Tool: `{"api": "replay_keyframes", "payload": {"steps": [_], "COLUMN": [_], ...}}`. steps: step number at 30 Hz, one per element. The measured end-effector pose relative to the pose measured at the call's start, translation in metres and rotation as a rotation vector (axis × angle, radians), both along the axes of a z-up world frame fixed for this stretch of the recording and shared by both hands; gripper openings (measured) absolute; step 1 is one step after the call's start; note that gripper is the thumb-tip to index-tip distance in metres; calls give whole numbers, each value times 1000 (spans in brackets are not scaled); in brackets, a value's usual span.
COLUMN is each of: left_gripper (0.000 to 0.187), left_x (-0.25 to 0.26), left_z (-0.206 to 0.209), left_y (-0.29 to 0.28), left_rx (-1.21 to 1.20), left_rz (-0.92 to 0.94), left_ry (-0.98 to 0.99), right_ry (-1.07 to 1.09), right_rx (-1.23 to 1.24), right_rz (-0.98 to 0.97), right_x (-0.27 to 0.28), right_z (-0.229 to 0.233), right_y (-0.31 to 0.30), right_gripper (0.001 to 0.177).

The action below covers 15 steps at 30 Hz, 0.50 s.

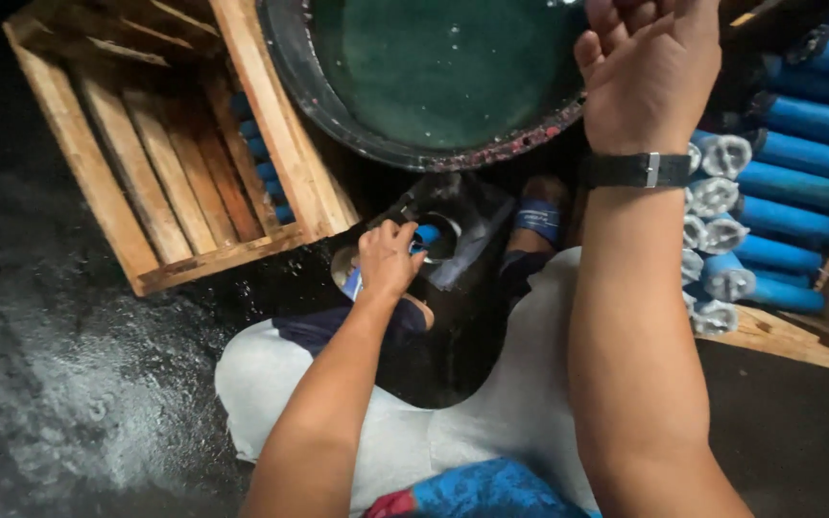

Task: The person picks up blue cylindrical tubes, dips one end into a vat of wax, and places them into a wooden crate.

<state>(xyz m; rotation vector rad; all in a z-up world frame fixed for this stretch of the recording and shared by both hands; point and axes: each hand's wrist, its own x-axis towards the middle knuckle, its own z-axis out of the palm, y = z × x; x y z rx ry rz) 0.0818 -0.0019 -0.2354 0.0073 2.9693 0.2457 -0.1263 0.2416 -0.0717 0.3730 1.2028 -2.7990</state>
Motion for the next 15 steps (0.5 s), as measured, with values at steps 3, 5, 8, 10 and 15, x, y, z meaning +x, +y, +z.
{"api": "replay_keyframes", "payload": {"steps": [3,5,8,10,15], "left_gripper": [45,47,45,45,48], "left_x": [2,1,-3,-2,5], "left_z": [-7,-4,24,43,81], "left_y": [3,2,5,7,10], "left_rx": [-26,-16,-38,-40,-7], "left_rz": [53,83,61,54,16], "left_ry": [-15,-19,-15,4,27], "right_ry": [-3,26,-36,3,-82], "right_rx": [-10,-38,-90,-75,-62], "right_rz": [17,28,39,46,-9], "right_x": [-3,-5,-11,-8,-2], "right_z": [-5,-10,-15,-14,6], "right_y": [3,3,5,5,-2], "right_gripper": [21,20,20,21,25]}}
